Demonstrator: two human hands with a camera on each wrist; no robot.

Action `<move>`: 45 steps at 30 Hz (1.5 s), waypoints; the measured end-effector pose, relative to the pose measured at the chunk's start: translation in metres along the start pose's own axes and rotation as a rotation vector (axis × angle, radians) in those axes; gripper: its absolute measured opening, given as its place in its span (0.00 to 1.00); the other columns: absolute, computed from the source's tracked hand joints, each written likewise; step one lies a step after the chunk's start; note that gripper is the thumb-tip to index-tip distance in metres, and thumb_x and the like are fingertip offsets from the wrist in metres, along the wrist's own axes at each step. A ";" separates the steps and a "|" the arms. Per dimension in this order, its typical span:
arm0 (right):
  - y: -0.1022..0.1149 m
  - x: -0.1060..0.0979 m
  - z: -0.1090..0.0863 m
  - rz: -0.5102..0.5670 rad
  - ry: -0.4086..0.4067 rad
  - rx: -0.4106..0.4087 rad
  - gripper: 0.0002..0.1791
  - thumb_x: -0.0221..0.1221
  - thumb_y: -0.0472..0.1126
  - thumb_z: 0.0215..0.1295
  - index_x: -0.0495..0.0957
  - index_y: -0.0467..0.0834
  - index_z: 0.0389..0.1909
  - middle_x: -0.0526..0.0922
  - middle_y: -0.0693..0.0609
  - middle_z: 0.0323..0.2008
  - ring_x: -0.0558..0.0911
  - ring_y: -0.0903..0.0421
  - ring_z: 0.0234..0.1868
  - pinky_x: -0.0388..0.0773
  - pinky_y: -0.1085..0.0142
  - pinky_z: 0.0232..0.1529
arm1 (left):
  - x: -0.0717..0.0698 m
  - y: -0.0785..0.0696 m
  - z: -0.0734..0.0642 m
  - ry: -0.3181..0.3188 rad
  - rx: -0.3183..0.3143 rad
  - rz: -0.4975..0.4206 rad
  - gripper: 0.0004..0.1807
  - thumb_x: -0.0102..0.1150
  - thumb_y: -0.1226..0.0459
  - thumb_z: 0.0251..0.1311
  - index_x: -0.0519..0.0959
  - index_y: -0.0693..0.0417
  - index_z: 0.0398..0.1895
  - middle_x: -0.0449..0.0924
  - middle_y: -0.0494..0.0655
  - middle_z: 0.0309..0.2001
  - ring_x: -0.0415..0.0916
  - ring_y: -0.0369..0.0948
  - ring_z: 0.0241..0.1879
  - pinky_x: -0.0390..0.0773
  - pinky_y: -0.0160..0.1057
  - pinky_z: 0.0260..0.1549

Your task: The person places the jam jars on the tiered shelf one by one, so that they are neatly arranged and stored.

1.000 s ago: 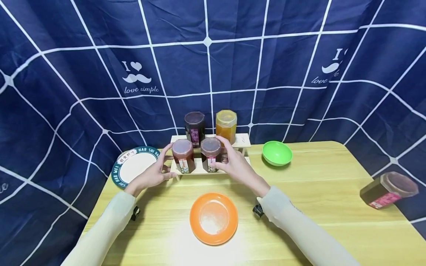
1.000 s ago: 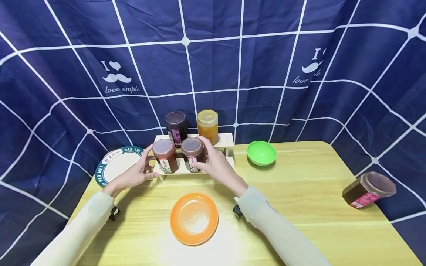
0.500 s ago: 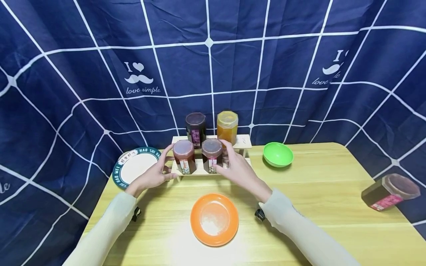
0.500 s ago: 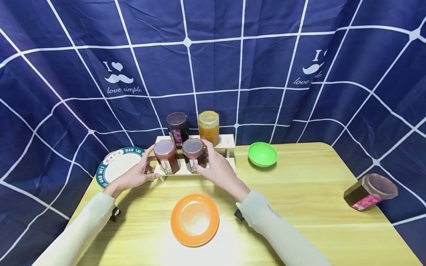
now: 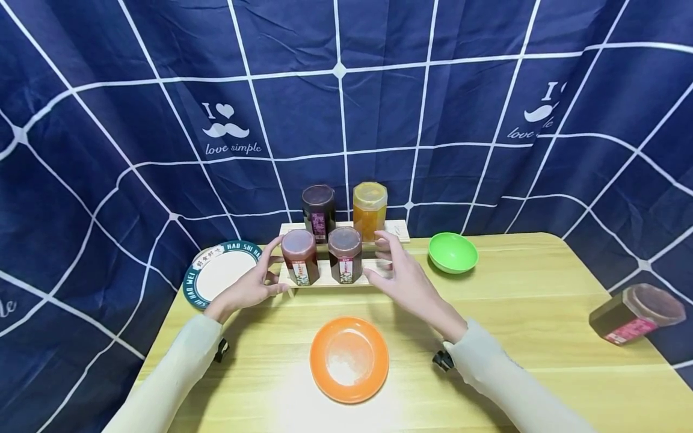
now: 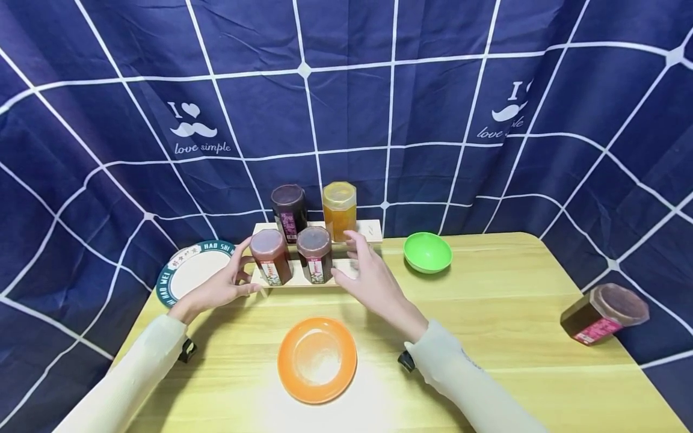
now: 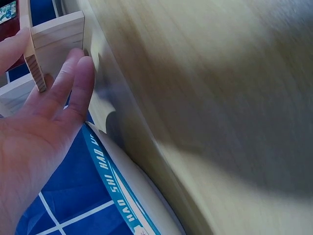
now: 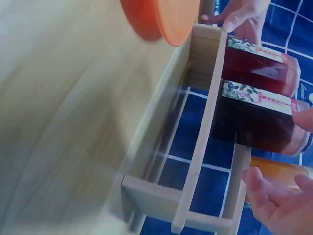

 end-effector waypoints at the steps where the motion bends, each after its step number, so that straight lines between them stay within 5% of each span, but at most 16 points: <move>1: -0.001 -0.003 -0.002 0.022 -0.002 -0.006 0.44 0.73 0.45 0.72 0.60 0.47 0.82 0.76 0.41 0.72 0.83 0.40 0.64 0.82 0.43 0.59 | 0.000 0.000 0.000 0.000 -0.001 0.000 0.61 0.69 0.75 0.70 0.35 0.43 0.90 0.62 0.77 0.77 0.81 0.55 0.48 0.77 0.54 0.54; 8: -0.004 -0.028 -0.016 0.092 -0.047 -0.028 0.34 0.64 0.37 0.78 0.63 0.41 0.80 0.75 0.38 0.72 0.82 0.40 0.67 0.83 0.48 0.59 | -0.002 -0.001 -0.001 0.001 -0.001 -0.007 0.61 0.69 0.75 0.70 0.35 0.44 0.90 0.62 0.77 0.77 0.81 0.55 0.47 0.78 0.53 0.53; 17: -0.007 -0.067 -0.034 0.091 -0.153 -0.072 0.27 0.53 0.27 0.81 0.67 0.38 0.77 0.77 0.37 0.69 0.82 0.38 0.67 0.75 0.75 0.59 | -0.005 0.001 -0.005 -0.007 -0.007 0.014 0.61 0.69 0.76 0.70 0.35 0.43 0.90 0.62 0.78 0.76 0.82 0.56 0.46 0.79 0.54 0.51; 23: -0.012 -0.102 -0.049 0.039 -0.207 -0.061 0.27 0.52 0.26 0.80 0.68 0.39 0.76 0.78 0.43 0.69 0.82 0.43 0.66 0.74 0.75 0.61 | -0.001 -0.003 -0.004 0.000 0.000 0.010 0.60 0.68 0.75 0.71 0.35 0.43 0.90 0.63 0.76 0.76 0.81 0.56 0.47 0.79 0.52 0.52; 32: -0.026 -0.157 -0.076 -0.008 -0.271 -0.051 0.27 0.55 0.26 0.79 0.68 0.38 0.76 0.79 0.52 0.67 0.81 0.67 0.63 0.73 0.79 0.58 | 0.001 -0.006 -0.002 0.003 0.000 0.010 0.60 0.68 0.76 0.70 0.35 0.44 0.90 0.63 0.77 0.76 0.81 0.56 0.47 0.77 0.54 0.53; 36: -0.034 -0.179 -0.090 -0.024 -0.310 -0.032 0.29 0.56 0.26 0.79 0.67 0.39 0.77 0.78 0.60 0.67 0.81 0.69 0.63 0.72 0.80 0.58 | 0.001 -0.005 0.000 0.009 -0.001 0.009 0.60 0.69 0.75 0.70 0.35 0.44 0.90 0.63 0.77 0.76 0.81 0.56 0.47 0.77 0.55 0.54; 45: -0.050 -0.217 -0.120 -0.062 -0.406 -0.004 0.30 0.56 0.23 0.77 0.68 0.38 0.77 0.78 0.60 0.67 0.81 0.69 0.62 0.73 0.80 0.56 | 0.000 -0.004 0.000 0.004 -0.004 0.006 0.61 0.69 0.76 0.70 0.34 0.44 0.90 0.61 0.78 0.76 0.82 0.56 0.47 0.78 0.56 0.54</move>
Point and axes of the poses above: each hand's wrist, its own z-axis towards the middle knuckle, its own x-axis out of the palm, y = z × x, the point moved 6 cm from there along z, towards the middle knuckle
